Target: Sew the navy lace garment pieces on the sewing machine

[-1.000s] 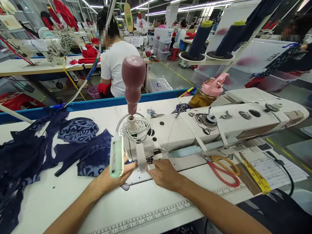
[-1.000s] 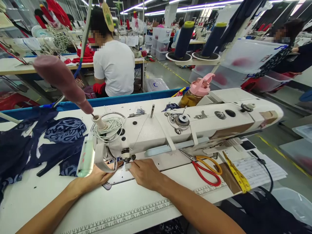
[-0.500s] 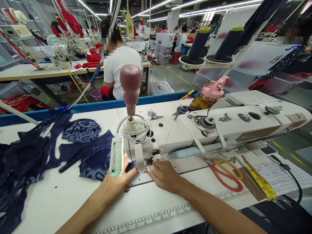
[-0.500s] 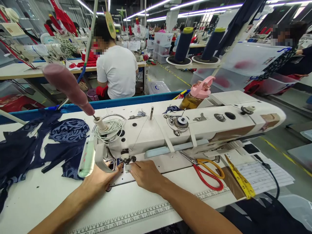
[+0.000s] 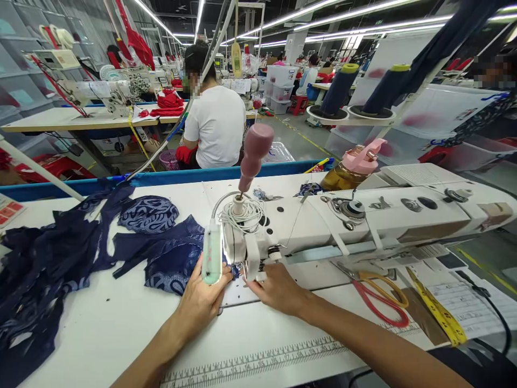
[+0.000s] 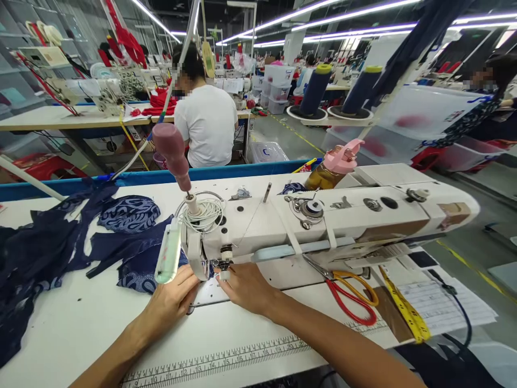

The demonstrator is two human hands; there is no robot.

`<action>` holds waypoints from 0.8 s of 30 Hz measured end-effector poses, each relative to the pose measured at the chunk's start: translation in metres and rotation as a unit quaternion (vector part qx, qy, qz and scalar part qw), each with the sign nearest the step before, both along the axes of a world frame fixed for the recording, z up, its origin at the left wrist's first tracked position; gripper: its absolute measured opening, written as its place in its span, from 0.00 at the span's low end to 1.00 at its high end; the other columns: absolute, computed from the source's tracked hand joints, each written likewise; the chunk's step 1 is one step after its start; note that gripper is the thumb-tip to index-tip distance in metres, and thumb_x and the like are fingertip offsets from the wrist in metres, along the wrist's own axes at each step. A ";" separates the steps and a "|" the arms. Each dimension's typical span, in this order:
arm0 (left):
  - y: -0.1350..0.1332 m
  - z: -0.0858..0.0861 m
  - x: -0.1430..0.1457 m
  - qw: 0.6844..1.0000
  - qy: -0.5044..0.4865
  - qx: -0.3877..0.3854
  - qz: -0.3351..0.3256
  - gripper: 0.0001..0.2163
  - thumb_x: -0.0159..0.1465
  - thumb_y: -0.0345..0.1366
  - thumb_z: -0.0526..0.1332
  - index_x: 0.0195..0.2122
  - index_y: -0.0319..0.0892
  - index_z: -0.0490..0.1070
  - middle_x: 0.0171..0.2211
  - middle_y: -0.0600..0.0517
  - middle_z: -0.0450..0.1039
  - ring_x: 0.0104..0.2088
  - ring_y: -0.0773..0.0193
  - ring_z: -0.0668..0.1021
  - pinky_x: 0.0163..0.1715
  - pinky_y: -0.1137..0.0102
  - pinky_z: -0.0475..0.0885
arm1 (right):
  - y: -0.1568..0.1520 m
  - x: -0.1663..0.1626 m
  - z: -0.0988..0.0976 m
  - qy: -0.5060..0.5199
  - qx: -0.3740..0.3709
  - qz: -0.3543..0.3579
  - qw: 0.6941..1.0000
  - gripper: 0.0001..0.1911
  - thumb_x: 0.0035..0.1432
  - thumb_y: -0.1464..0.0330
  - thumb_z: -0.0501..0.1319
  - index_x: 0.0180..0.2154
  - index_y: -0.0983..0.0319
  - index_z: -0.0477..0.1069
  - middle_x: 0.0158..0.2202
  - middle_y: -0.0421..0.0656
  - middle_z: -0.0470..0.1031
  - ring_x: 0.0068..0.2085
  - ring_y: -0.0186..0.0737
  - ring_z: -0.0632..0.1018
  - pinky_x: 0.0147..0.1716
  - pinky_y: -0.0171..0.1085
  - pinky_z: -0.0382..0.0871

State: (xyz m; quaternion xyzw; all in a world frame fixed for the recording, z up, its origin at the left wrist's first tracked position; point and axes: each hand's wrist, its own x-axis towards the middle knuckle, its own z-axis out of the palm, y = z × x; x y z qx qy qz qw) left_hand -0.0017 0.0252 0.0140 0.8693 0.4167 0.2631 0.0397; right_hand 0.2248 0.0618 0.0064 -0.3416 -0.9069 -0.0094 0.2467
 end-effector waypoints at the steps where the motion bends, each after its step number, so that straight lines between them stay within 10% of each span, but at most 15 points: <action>1: 0.000 -0.001 0.000 1.000 0.000 0.005 -0.004 0.18 0.64 0.21 0.52 0.50 0.42 0.72 0.45 0.45 0.76 0.46 0.57 0.78 0.54 0.49 0.71 | 0.001 -0.002 -0.001 0.002 0.008 0.003 1.000 0.13 0.68 0.69 0.52 0.35 0.62 0.74 0.23 0.40 0.72 0.24 0.35 0.69 0.23 0.35 0.49; 8: 0.001 -0.006 -0.003 0.999 0.032 -0.007 -0.007 0.20 0.59 0.17 0.53 0.48 0.42 0.72 0.48 0.45 0.75 0.49 0.55 0.76 0.53 0.49 0.72 | -0.001 -0.006 -0.010 0.021 0.044 0.011 0.999 0.16 0.67 0.71 0.54 0.28 0.63 0.75 0.19 0.39 0.67 0.21 0.32 0.65 0.22 0.35 0.50; 16: 0.003 -0.003 -0.008 0.999 0.033 0.003 -0.008 0.23 0.60 0.18 0.53 0.52 0.47 0.71 0.48 0.47 0.76 0.49 0.57 0.77 0.57 0.46 0.67 | -0.008 -0.008 -0.008 -0.019 0.046 0.027 0.998 0.15 0.66 0.75 0.50 0.43 0.63 0.75 0.21 0.38 0.71 0.20 0.33 0.64 0.21 0.35 0.50; 24: -0.001 -0.006 0.006 0.987 0.075 0.143 -0.006 0.14 0.67 0.22 0.52 0.47 0.38 0.72 0.42 0.45 0.78 0.46 0.57 0.78 0.56 0.46 0.69 | -0.025 -0.014 -0.008 -0.082 0.029 0.016 0.996 0.14 0.65 0.74 0.52 0.48 0.69 0.72 0.22 0.42 0.74 0.22 0.36 0.71 0.21 0.36 0.55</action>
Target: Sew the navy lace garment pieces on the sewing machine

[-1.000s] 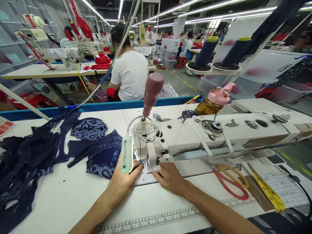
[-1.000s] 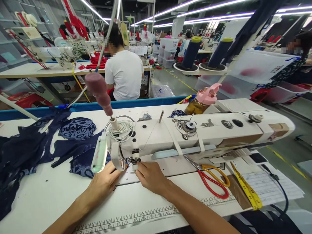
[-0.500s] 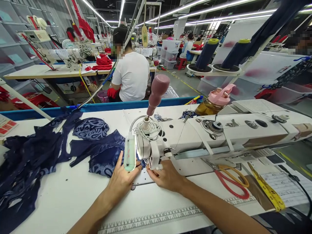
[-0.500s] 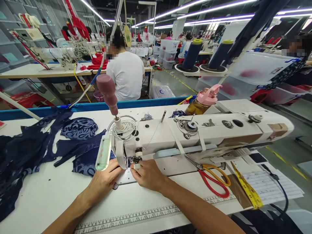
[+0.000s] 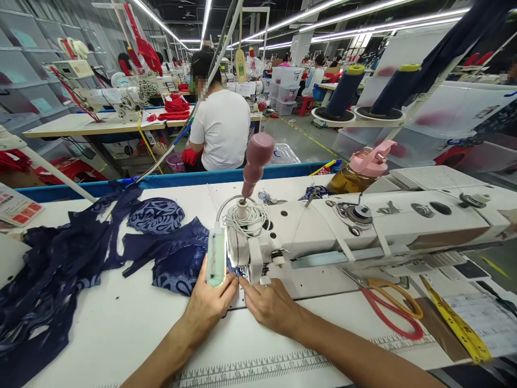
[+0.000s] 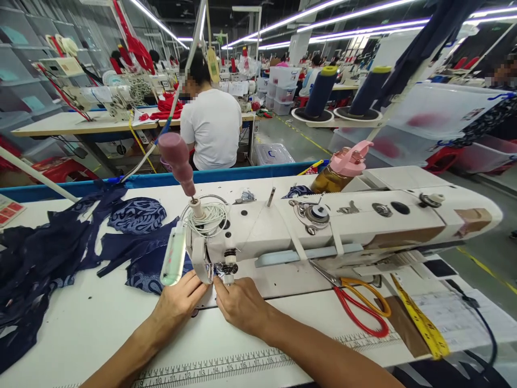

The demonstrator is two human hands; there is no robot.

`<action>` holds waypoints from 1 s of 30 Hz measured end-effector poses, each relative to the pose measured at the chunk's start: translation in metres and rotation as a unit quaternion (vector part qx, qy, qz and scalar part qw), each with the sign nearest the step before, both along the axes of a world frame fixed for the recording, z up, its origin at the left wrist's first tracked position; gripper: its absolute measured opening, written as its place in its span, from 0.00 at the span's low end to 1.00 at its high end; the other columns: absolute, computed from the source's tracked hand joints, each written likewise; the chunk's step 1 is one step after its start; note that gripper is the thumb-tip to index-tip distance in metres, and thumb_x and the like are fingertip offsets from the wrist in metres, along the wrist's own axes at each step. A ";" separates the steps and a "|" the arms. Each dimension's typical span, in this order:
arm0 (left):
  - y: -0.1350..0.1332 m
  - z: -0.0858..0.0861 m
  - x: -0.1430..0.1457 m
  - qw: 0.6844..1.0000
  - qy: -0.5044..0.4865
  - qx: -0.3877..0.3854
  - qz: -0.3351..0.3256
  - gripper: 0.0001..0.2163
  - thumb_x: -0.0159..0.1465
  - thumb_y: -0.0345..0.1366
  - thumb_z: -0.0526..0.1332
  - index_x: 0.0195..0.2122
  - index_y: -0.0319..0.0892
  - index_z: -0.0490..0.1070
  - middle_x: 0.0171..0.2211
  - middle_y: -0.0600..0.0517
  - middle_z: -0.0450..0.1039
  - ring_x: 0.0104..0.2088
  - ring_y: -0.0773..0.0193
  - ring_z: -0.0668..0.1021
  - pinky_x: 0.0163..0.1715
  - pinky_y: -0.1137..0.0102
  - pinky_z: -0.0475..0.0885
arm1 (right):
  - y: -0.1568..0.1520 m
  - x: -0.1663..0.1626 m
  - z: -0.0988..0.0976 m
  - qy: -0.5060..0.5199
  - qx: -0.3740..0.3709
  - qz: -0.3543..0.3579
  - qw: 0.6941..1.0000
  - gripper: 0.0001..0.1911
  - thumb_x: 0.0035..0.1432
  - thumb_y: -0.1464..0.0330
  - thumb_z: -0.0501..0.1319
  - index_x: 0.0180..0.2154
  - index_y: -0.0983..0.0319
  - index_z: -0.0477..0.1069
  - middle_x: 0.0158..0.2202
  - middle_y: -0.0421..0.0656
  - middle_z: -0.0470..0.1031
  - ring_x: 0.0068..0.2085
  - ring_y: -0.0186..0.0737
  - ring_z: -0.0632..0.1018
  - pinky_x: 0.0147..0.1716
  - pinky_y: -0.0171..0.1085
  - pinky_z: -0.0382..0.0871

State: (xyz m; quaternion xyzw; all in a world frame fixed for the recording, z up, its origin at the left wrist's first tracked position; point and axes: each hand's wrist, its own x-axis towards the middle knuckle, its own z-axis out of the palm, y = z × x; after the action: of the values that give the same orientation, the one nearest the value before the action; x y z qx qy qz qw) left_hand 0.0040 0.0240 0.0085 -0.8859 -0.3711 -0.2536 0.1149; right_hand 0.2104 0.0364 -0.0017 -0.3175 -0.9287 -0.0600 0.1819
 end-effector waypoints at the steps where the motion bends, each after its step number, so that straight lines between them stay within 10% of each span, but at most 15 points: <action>1: 0.000 -0.002 0.001 1.000 0.000 0.008 0.005 0.12 0.67 0.22 0.51 0.45 0.38 0.73 0.40 0.46 0.79 0.44 0.58 0.79 0.56 0.46 0.69 | -0.001 0.000 0.001 0.000 0.006 0.007 1.000 0.14 0.65 0.75 0.51 0.47 0.69 0.73 0.23 0.42 0.74 0.22 0.37 0.72 0.21 0.37 0.55; 11: 0.001 -0.014 0.001 0.998 -0.027 0.016 0.052 0.13 0.66 0.24 0.51 0.46 0.41 0.72 0.36 0.50 0.79 0.40 0.61 0.79 0.64 0.36 0.41 | 0.009 0.000 -0.005 0.055 0.078 0.069 0.993 0.20 0.62 0.81 0.45 0.47 0.72 0.72 0.29 0.45 0.76 0.24 0.37 0.73 0.21 0.40 0.56; 22: -0.001 -0.006 -0.005 0.998 -0.021 -0.052 -0.002 0.21 0.57 0.17 0.52 0.49 0.39 0.69 0.42 0.46 0.78 0.46 0.55 0.77 0.55 0.40 0.67 | 0.003 -0.001 0.001 0.050 0.063 0.018 0.997 0.16 0.65 0.76 0.50 0.49 0.73 0.72 0.22 0.40 0.72 0.20 0.34 0.69 0.20 0.40 0.50; 30: -0.004 0.005 -0.006 0.998 0.000 -0.066 0.011 0.22 0.52 0.15 0.51 0.44 0.41 0.70 0.40 0.47 0.77 0.42 0.57 0.78 0.48 0.46 0.74 | 0.015 0.004 -0.002 0.081 0.088 -0.057 0.991 0.19 0.68 0.70 0.55 0.25 0.62 0.75 0.17 0.39 0.67 0.20 0.34 0.65 0.22 0.37 0.53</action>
State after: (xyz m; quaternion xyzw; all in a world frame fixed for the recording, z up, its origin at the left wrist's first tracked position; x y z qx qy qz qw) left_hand -0.0017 0.0202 0.0137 -0.8875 -0.3967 -0.2269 0.0594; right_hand 0.2140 0.0513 -0.0039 -0.3568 -0.8823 -0.1262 0.2799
